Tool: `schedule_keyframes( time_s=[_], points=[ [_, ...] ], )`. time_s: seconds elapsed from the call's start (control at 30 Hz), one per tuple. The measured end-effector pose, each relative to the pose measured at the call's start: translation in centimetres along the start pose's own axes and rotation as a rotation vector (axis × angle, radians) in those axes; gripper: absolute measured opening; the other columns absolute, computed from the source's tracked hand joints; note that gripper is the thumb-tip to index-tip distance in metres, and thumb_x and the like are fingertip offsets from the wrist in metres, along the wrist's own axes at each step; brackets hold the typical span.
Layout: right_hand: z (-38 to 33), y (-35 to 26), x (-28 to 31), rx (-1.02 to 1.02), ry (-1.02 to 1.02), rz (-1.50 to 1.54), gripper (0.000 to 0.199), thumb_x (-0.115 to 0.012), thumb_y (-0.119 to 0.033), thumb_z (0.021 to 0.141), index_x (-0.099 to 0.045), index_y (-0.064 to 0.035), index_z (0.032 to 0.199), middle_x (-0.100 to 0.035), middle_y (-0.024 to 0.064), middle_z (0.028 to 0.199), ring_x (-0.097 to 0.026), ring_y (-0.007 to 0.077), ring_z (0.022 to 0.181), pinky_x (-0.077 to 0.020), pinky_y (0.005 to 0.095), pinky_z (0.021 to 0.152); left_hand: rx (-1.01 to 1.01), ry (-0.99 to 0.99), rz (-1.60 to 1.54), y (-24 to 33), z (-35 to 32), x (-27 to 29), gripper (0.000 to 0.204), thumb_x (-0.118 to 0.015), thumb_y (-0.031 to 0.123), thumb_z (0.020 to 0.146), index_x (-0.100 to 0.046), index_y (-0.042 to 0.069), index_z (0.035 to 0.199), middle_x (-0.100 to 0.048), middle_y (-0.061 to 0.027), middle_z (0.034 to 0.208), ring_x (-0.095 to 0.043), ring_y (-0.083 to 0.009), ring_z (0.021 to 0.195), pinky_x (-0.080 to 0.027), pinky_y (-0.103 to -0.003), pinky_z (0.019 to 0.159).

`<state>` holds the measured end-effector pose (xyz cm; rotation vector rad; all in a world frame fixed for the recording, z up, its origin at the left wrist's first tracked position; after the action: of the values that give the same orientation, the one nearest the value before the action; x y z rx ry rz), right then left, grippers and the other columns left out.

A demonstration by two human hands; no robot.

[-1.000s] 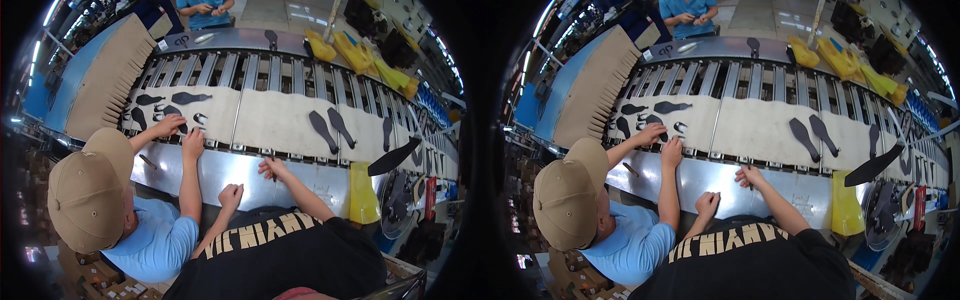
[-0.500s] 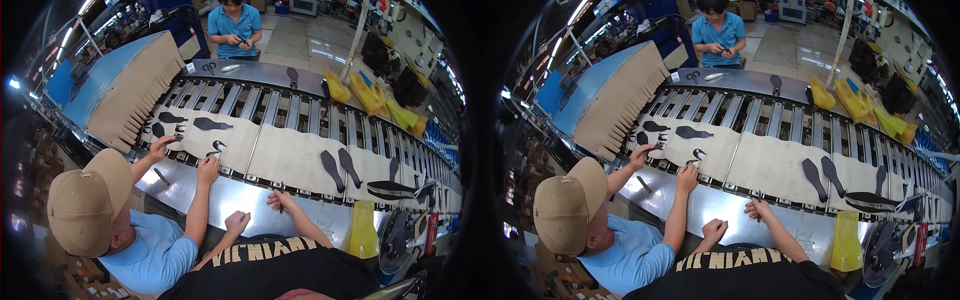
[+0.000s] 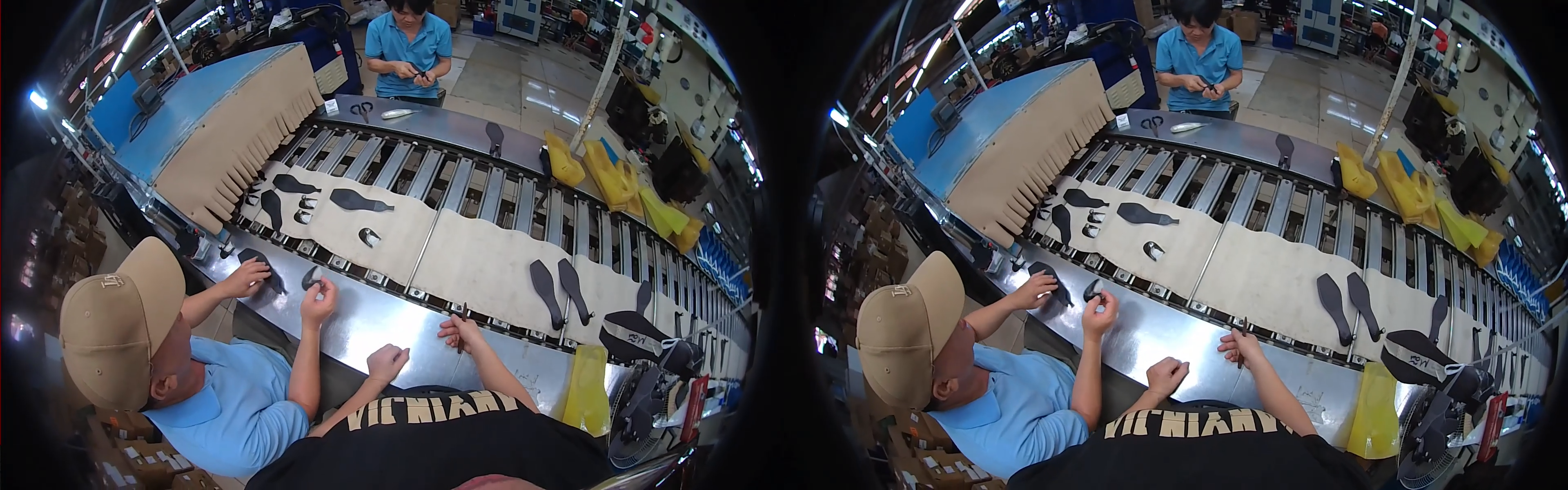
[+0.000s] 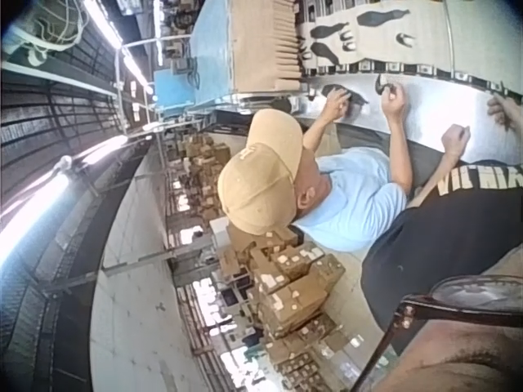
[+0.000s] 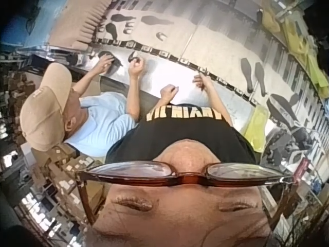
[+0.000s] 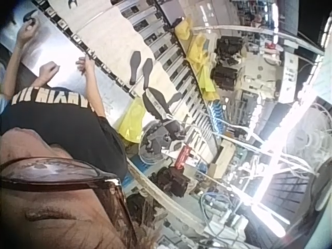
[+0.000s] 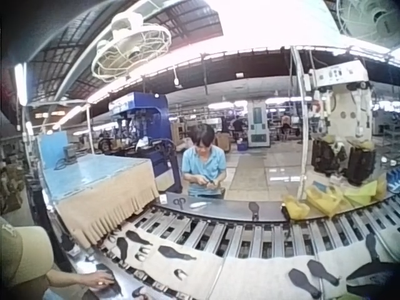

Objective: Inspecting, marking, and organizing shoe insoles from a conveyor belt in a factory setting.

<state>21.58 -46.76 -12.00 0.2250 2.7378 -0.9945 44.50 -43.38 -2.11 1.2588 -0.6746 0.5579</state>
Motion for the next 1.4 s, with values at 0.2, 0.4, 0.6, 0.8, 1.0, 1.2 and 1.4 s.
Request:
schedule_keyframes(
  time_s=[0.2, 0.4, 0.6, 0.8, 1.0, 1.2, 1.4],
  points=[
    [-0.2, 0.0, -0.3, 0.002, 0.005, -0.018, 0.047, -0.036, -0.037, 0.101, -0.060, 0.0031, 0.106, -0.069, 0.0149, 0.082, -0.061, 0.0171, 0.050, -0.0469, 0.0262, 0.042, -0.027, 0.054, -0.013, -0.2, -0.4, 0.3, 0.028, -0.068, 0.031, 0.082, -0.063, 0.010, 0.063, -0.057, -0.0046, 0.062, -0.058, -0.0238, 0.055, -0.044, -0.035, 0.051],
    [0.4, 0.5, -0.5, -0.013, -0.010, -0.042, 0.047, -0.036, -0.038, 0.101, -0.060, 0.0026, 0.106, -0.070, 0.0150, 0.083, -0.060, 0.0170, 0.049, -0.0469, 0.0266, 0.042, -0.011, 0.049, -0.010, -0.4, -0.8, 0.6, 0.028, -0.068, 0.031, 0.081, -0.063, 0.011, 0.063, -0.058, -0.0048, 0.062, -0.058, -0.0238, 0.056, -0.045, -0.035, 0.051],
    [0.8, 0.3, 0.3, 0.021, -0.001, -0.030, 0.046, -0.038, -0.040, 0.101, -0.060, 0.0011, 0.105, -0.070, 0.0146, 0.082, -0.059, 0.0178, 0.048, -0.0466, 0.0273, 0.042, -0.033, 0.093, 0.011, -1.0, -0.4, 0.4, 0.030, -0.066, 0.031, 0.082, -0.061, 0.010, 0.063, -0.058, -0.0050, 0.063, -0.059, -0.0250, 0.057, -0.047, -0.037, 0.051],
    [1.1, 0.7, -0.5, -0.030, -0.031, -0.023, 0.046, -0.040, -0.040, 0.100, -0.060, 0.0013, 0.105, -0.070, 0.0145, 0.081, -0.059, 0.0182, 0.047, -0.0464, 0.0279, 0.042, -0.023, 0.113, 0.027, -1.4, -0.9, 0.8, 0.028, -0.068, 0.031, 0.081, -0.061, 0.011, 0.062, -0.058, -0.0053, 0.064, -0.059, -0.0245, 0.058, -0.046, -0.036, 0.050],
    [1.2, 0.3, 0.1, 0.020, -0.003, -0.014, 0.047, -0.041, -0.039, 0.100, -0.061, 0.0034, 0.105, -0.070, 0.0159, 0.080, -0.060, 0.0183, 0.046, -0.0465, 0.0272, 0.041, -0.070, 0.106, 0.017, -0.9, -0.5, 1.1, 0.028, -0.066, 0.029, 0.082, -0.059, 0.010, 0.061, -0.056, -0.0053, 0.063, -0.058, -0.0255, 0.057, -0.045, -0.037, 0.049],
    [1.4, 0.3, 0.0, 0.014, 0.004, -0.030, 0.047, -0.041, -0.039, 0.100, -0.061, 0.0031, 0.105, -0.070, 0.0144, 0.079, -0.060, 0.0169, 0.046, -0.0462, 0.0265, 0.040, -0.062, 0.119, -0.003, -0.9, -0.5, 1.6, 0.029, -0.066, 0.029, 0.081, -0.058, 0.011, 0.061, -0.055, -0.0047, 0.063, -0.057, -0.0251, 0.056, -0.044, -0.037, 0.048],
    [1.2, 0.6, -0.1, 0.010, 0.010, -0.026, 0.047, -0.041, -0.039, 0.100, -0.061, 0.0032, 0.105, -0.070, 0.0144, 0.079, -0.059, 0.0169, 0.046, -0.0455, 0.0265, 0.040, -0.039, 0.071, 0.016, -1.2, -0.9, 1.3, 0.030, -0.062, 0.032, 0.084, -0.060, 0.011, 0.062, -0.056, -0.0049, 0.065, -0.059, -0.0250, 0.060, -0.047, -0.037, 0.051]
  ],
)
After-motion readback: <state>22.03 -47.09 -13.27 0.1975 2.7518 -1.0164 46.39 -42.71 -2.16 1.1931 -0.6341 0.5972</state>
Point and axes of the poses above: each hand's wrist, its own z-axis towards the middle knuckle, its own x-axis out of the back of the hand, y = z × x, the point moved 9 cm from there along z, towards the middle knuckle
